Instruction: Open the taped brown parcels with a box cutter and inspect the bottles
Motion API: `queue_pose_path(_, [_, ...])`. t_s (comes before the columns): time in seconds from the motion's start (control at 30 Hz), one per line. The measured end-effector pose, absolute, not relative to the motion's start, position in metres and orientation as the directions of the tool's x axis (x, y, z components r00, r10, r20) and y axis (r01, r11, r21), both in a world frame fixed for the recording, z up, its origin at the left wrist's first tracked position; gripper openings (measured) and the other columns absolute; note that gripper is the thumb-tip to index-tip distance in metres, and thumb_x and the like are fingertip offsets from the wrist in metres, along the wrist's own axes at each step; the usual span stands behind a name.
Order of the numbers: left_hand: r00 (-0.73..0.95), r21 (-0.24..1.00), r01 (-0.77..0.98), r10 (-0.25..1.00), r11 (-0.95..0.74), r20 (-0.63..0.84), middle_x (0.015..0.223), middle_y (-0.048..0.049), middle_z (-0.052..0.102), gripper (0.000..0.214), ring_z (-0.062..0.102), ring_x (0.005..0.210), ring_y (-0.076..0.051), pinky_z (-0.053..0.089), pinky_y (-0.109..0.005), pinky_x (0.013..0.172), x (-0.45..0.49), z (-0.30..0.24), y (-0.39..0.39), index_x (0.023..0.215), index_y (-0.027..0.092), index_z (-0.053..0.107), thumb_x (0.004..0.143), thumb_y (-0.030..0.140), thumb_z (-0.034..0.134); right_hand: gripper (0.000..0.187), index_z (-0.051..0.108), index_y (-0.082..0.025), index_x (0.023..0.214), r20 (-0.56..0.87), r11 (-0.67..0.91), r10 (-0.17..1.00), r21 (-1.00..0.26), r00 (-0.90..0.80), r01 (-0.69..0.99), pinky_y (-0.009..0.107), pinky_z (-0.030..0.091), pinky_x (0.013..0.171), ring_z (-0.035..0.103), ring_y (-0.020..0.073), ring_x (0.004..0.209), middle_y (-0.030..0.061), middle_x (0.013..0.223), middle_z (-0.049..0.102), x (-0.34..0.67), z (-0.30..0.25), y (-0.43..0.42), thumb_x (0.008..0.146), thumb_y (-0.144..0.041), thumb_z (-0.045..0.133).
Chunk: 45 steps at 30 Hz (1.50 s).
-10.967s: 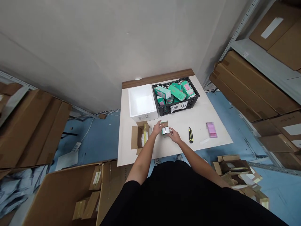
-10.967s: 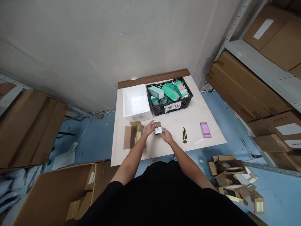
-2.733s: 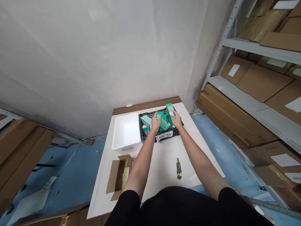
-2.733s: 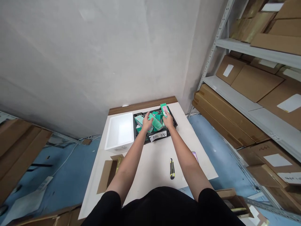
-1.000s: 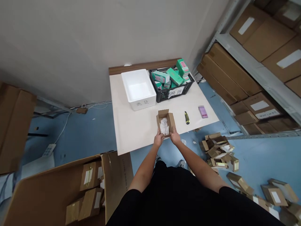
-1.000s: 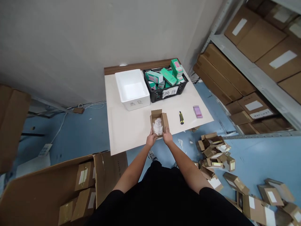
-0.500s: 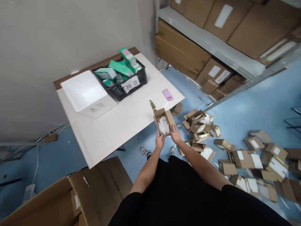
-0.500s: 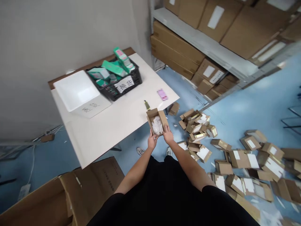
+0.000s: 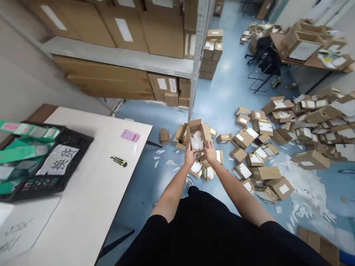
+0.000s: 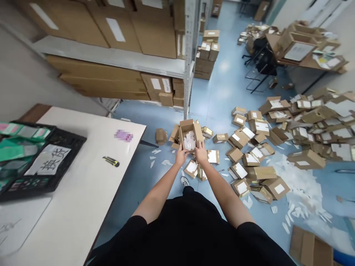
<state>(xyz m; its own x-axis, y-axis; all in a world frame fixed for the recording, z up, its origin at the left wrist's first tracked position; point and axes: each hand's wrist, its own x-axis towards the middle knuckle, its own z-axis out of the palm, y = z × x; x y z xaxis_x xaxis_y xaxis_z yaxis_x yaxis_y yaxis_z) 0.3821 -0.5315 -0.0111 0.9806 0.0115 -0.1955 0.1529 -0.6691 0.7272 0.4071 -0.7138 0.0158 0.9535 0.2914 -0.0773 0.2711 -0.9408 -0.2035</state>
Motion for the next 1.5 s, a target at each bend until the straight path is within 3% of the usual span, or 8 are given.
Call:
queue_pose_path(0.13, [0.962, 0.727, -0.045, -0.227, -0.685, -0.154, 0.182, -0.0103, 0.021, 0.044, 0.027, 0.165, -0.034, 0.031, -0.050, 0.133, 0.447, 0.011, -0.563, 0.135, 0.020, 0.075, 0.091, 0.014, 0.073, 0.047, 0.071, -0.018, 0.140, -0.115, -0.973, 0.138, -0.200, 0.984, 0.113, 0.058, 0.028, 0.129, 0.020, 0.0391, 0.165, 0.0157, 0.176, 0.033, 0.444, 0.035, -0.764, 0.093, -0.016, 0.066])
queue_pose_path(0.23, [0.964, 0.720, -0.134, -0.259, -0.681, -0.065, 0.181, -0.0101, 0.024, 0.062, 0.021, 0.167, -0.033, 0.028, -0.053, 0.134, 0.479, 0.025, -0.572, 0.153, 0.024, 0.061, 0.092, 0.018, 0.072, 0.069, 0.055, -0.020, 0.159, -0.092, -0.965, 0.080, -0.256, 0.993, 0.054, 0.059, 0.030, 0.128, 0.024, 0.0412, 0.164, 0.0164, 0.176, 0.034, 0.469, 0.049, -0.787, 0.091, -0.019, 0.068])
queue_pose_path(0.5, [0.982, 0.681, -0.178, -0.091, -0.711, 0.163, 0.172, -0.0116, 0.043, 0.062, 0.037, 0.161, -0.030, 0.033, -0.050, 0.133, 0.479, 0.050, -0.510, 0.159, 0.024, 0.055, 0.097, 0.028, 0.066, 0.064, 0.055, -0.017, 0.157, 0.152, -0.865, 0.255, -0.406, 0.955, 0.296, 0.059, 0.034, 0.129, 0.033, 0.0390, 0.160, 0.0170, 0.174, 0.036, 0.505, 0.070, -0.713, 0.094, -0.023, 0.062])
queue_pose_path(0.73, [0.962, 0.642, 0.036, 0.201, -0.765, 0.186, 0.173, -0.0118, 0.041, 0.063, 0.041, 0.158, -0.031, 0.034, -0.049, 0.132, 0.413, 0.070, -0.367, 0.158, 0.023, 0.056, 0.096, 0.026, 0.067, 0.065, 0.055, -0.016, 0.157, 0.206, -0.693, 0.524, -0.461, 0.826, 0.554, 0.059, 0.035, 0.128, 0.036, 0.0388, 0.157, 0.0195, 0.171, 0.039, 0.500, 0.074, -0.551, 0.093, -0.025, 0.063])
queue_pose_path(0.93, [0.809, 0.640, 0.300, 0.544, -0.707, 0.222, 0.172, -0.0121, 0.043, 0.061, 0.041, 0.158, -0.031, 0.035, -0.051, 0.131, 0.283, 0.080, -0.221, 0.157, 0.023, 0.056, 0.097, 0.026, 0.066, 0.065, 0.054, -0.015, 0.157, 0.247, -0.386, 0.804, -0.477, 0.541, 0.790, 0.059, 0.036, 0.127, 0.034, 0.0395, 0.158, 0.0198, 0.172, 0.037, 0.427, 0.083, -0.357, 0.094, -0.027, 0.063])
queue_pose_path(1.1, [0.576, 0.633, 0.507, 0.776, -0.585, 0.257, 0.172, -0.0114, 0.042, 0.059, 0.041, 0.157, -0.031, 0.037, -0.053, 0.130, 0.122, 0.083, -0.125, 0.157, 0.025, 0.056, 0.098, 0.027, 0.066, 0.063, 0.053, -0.018, 0.158, 0.292, -0.076, 0.929, -0.455, 0.229, 0.887, 0.060, 0.037, 0.127, 0.033, 0.0382, 0.160, 0.0181, 0.174, 0.033, 0.303, 0.092, -0.204, 0.096, -0.028, 0.061])
queue_pose_path(1.3, [0.248, 0.615, 0.705, 0.935, -0.354, 0.253, 0.172, -0.0104, 0.043, 0.055, 0.040, 0.157, -0.032, 0.041, -0.053, 0.127, -0.089, 0.088, -0.067, 0.154, 0.027, 0.059, 0.099, 0.027, 0.065, 0.058, 0.058, -0.020, 0.154, 0.299, 0.263, 0.945, -0.443, -0.135, 0.857, 0.060, 0.041, 0.124, 0.033, 0.0389, 0.159, 0.0163, 0.177, 0.028, 0.114, 0.099, -0.076, 0.097, -0.027, 0.061])
queue_pose_path(1.5, [-0.112, 0.615, 0.787, 0.969, -0.048, 0.219, 0.173, -0.0093, 0.041, 0.056, 0.040, 0.158, -0.032, 0.037, -0.053, 0.129, -0.268, 0.085, -0.083, 0.154, 0.027, 0.060, 0.099, 0.028, 0.066, 0.058, 0.058, -0.020, 0.154, 0.276, 0.539, 0.842, -0.473, -0.464, 0.696, 0.060, 0.042, 0.124, 0.031, 0.0391, 0.160, 0.0163, 0.177, 0.028, -0.073, 0.094, -0.016, 0.097, -0.028, 0.061])
